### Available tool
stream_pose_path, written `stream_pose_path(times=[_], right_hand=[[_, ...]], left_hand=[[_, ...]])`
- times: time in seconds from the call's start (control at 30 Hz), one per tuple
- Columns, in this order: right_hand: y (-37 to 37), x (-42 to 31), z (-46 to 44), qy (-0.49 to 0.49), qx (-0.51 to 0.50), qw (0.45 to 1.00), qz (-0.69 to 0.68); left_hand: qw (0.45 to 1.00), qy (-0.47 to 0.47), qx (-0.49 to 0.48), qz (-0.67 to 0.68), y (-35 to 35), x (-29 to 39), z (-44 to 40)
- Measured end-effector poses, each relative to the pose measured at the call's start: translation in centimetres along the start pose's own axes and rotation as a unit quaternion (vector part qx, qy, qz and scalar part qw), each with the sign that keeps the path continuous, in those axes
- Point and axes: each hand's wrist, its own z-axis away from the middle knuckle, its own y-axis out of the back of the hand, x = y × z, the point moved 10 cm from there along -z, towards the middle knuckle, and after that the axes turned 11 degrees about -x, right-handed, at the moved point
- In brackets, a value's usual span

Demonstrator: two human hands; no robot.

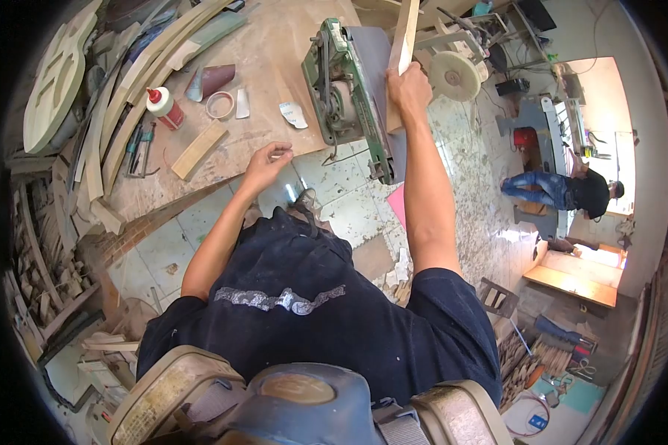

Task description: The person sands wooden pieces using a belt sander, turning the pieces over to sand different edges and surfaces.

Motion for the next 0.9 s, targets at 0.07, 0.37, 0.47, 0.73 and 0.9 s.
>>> stream_pose_path(times=[0.07, 0.37, 0.47, 0.73, 0.9], right_hand=[[0.0, 0.1, 0.0, -0.006, 0.001, 1.0, 0.0], [0.0, 0.5, -0.6, 0.008, 0.021, 1.0, -0.003], [0.1, 0.5, -0.6, 0.007, 0.022, 1.0, 0.011], [0.3, 1.7, -0.5, -0.01, 0.029, 0.999, 0.02], [0.5, 2.3, -0.2, -0.012, 0.03, 0.999, 0.01]], left_hand=[[1.0, -0.001, 0.0, 0.001, 0.1, -0.1, 0.1], [1.0, 0.006, 0.008, 0.024, 0.6, -2.0, 0.2], [0.999, 0.012, 0.007, 0.041, 0.5, -2.5, -0.1], [0.999, 0.004, -0.008, 0.042, -0.4, -2.4, -0.4], [1.0, -0.004, -0.025, 0.01, -1.0, -2.3, -0.9]])
